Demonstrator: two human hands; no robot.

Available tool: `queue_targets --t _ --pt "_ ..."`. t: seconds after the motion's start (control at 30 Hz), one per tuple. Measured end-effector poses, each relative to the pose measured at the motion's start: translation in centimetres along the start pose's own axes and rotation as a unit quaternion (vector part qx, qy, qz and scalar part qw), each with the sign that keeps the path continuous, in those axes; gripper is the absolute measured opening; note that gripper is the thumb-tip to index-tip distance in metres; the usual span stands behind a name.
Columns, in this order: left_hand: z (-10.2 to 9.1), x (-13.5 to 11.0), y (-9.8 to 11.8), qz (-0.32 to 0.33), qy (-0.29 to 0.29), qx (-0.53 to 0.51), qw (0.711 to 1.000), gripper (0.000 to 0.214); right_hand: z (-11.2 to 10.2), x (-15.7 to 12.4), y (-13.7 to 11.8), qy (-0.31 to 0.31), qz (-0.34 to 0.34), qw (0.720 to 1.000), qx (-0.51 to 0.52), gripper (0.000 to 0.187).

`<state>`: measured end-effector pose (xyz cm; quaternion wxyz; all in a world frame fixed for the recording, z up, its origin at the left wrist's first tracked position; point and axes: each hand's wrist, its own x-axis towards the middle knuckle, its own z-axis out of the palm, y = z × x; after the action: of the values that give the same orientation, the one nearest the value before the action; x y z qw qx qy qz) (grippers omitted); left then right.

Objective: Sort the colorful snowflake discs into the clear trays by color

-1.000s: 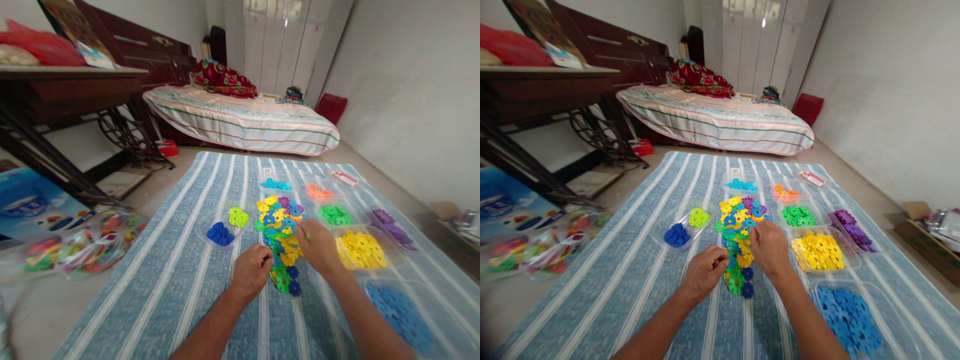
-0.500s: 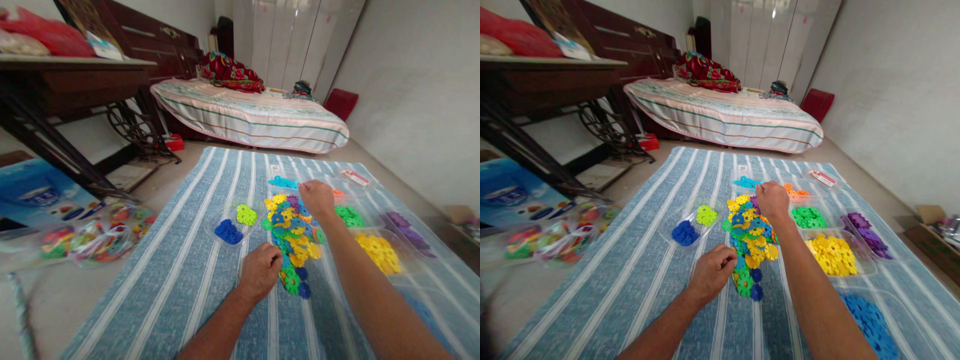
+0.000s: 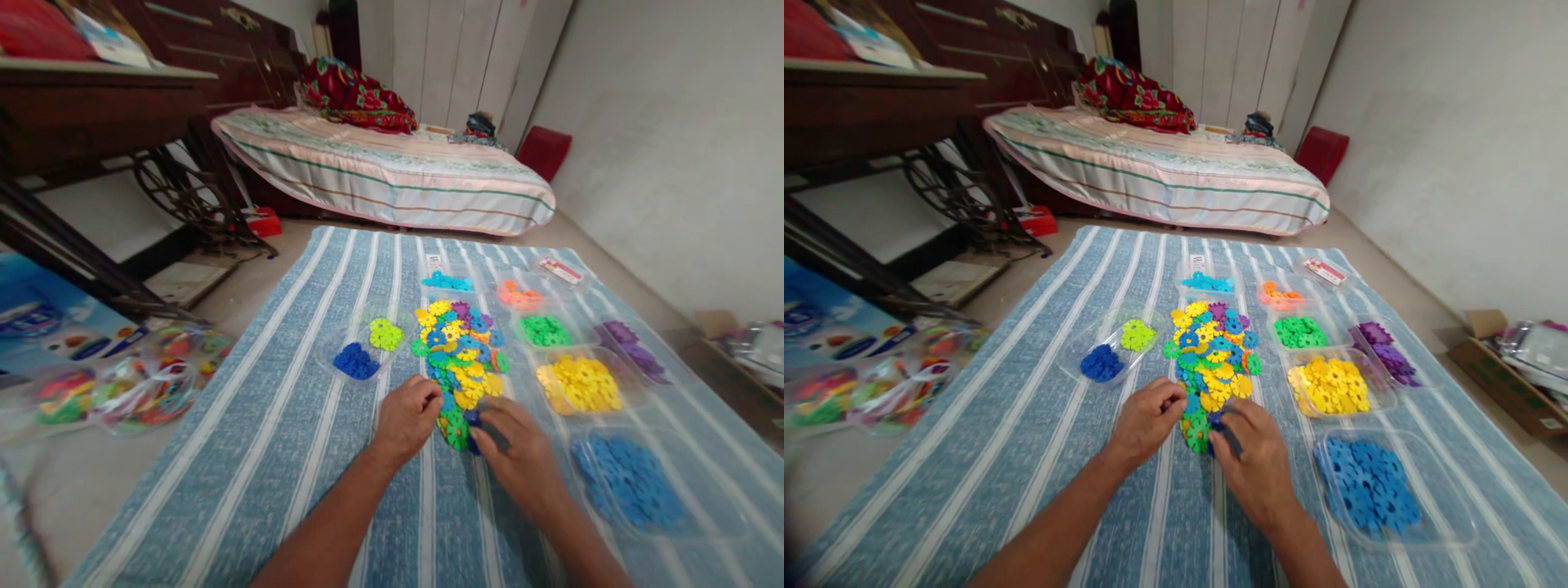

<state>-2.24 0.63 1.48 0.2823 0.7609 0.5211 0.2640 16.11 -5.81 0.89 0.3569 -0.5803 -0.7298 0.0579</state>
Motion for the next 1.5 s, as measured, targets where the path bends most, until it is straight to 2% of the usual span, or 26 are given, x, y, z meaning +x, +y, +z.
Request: queue_targets --t 0.1,0.2,0.37,0.57,0.67,0.8,1.0,1.13,1.23,1.33,1.5 --pt "0.0 0.0 0.0 -0.001 0.000 0.001 1.000 0.014 0.4 -1.8 0.1 -0.015 -0.017 0.999 -0.041 0.023" --pt "0.0 0.1 0.0 0.000 0.003 0.000 1.000 0.014 0.7 -2.4 0.2 -0.033 -0.011 0.997 -0.064 0.023" --pt "0.1 0.0 -0.1 0.004 0.005 -0.002 1.000 0.014 0.7 -1.9 0.5 -0.040 0.006 0.998 -0.053 0.017" --pt "0.2 0.0 -0.3 0.004 0.007 -0.001 1.000 0.014 1.0 -0.9 1.4 -0.025 0.008 0.998 -0.049 0.022" --pt "0.2 0.0 -0.3 0.003 0.006 0.001 1.000 0.014 1.2 -0.5 1.7 -0.040 0.007 0.998 -0.053 0.027" --pt "0.2 -0.1 -0.2 0.001 0.006 0.001 1.000 0.013 1.2 -0.1 1.5 -0.059 0.019 0.996 -0.059 0.022" --pt "0.3 -0.2 -0.4 0.010 0.018 -0.001 1.000 0.015 1.1 0.0 0.8 -0.017 0.081 0.996 0.015 0.003" --pt "0.0 -0.6 0.2 0.029 0.042 -0.041 0.998 0.014 0.8 -0.3 0.4 -0.005 0.109 0.992 0.065 0.011" --pt "-0.5 -1.0 1.5 0.061 0.014 -0.075 0.995 0.014 0.4 -0.5 0.1 0.009 0.104 0.990 0.093 0.014" --pt "-0.7 -1.4 2.8 0.088 -0.049 -0.091 0.991 0.014 0.2 -0.7 -0.2 0.007 0.087 0.989 0.117 0.014" --pt "-0.4 -1.8 3.8 0.074 -0.138 -0.097 0.983 0.010 0.5 -0.9 -0.5 -0.009 0.064 0.989 0.136 0.013"
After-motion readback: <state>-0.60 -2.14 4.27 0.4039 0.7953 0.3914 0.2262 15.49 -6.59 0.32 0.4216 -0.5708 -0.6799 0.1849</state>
